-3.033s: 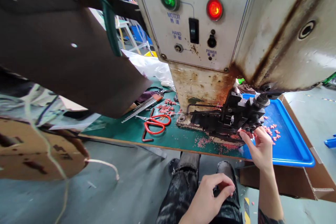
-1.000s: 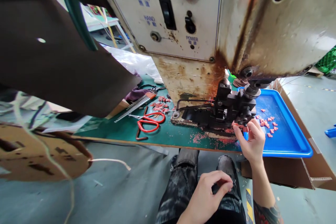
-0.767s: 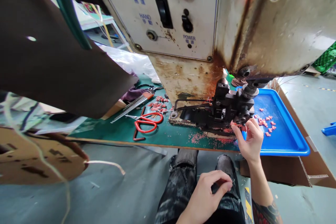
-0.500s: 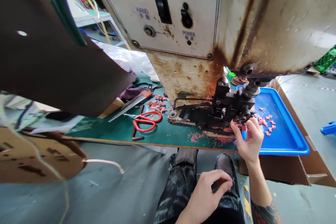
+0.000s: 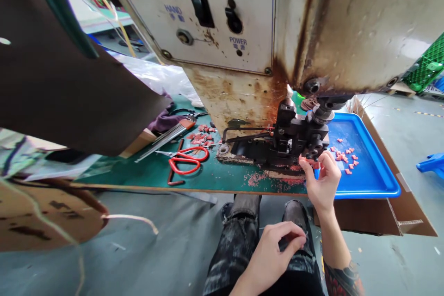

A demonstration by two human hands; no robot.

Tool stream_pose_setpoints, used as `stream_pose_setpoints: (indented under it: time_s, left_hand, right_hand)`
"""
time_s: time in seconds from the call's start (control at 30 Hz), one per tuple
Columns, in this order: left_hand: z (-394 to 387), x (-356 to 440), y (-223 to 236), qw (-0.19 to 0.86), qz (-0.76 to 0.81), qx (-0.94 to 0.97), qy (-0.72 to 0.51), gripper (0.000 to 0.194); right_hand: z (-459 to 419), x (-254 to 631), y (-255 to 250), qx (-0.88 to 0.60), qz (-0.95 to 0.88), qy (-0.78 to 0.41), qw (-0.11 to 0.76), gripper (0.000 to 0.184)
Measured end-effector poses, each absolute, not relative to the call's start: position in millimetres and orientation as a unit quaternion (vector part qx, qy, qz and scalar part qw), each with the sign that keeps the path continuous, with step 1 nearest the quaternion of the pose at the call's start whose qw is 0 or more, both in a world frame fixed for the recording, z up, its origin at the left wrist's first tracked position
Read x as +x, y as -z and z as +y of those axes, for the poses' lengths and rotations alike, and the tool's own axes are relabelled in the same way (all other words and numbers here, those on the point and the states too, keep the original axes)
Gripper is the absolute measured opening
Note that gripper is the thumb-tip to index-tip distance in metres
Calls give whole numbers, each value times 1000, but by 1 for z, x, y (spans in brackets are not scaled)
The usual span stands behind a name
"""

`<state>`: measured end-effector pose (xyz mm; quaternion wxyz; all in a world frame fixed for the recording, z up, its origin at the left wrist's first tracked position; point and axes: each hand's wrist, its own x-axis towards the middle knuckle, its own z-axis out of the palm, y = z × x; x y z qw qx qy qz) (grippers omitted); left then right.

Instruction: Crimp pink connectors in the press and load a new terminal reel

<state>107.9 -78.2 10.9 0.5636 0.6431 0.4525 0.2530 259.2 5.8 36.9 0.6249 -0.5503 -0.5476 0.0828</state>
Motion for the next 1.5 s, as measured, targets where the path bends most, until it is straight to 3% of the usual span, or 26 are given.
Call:
stream_pose_setpoints:
  time_s: [0.17,0.67,0.93,1.07,1.23,1.4,1.5]
  left_hand:
    - [-78,106,-12,555,458,648,-251,18]
    - [-85,99,-16,547,450,651,-272,18]
    - [-90,76,-21,505,457,660,-317,23]
    - [-84,67,-26,490,464,659,-333,24]
    - [-79,70,-30,498,454,660,-333,24]
    - [-78,74,-27,503,450,658,-333,22]
    - [-78,74,-24,499,454,659,-333,22]
  right_hand:
    - [6,259,-36,-545,-529,-118,639,40]
    - [4,252,-33,-564,-501,-57,654,34]
    - [-15,242,-30,-490,-518,17,701,3]
    - [-42,241,-37,-466,-544,49,696,22]
    - [-57,240,-45,-455,-564,57,687,30]
    - [-58,242,-44,-452,-571,53,683,33]
    - [-54,249,-41,-464,-574,14,674,25]
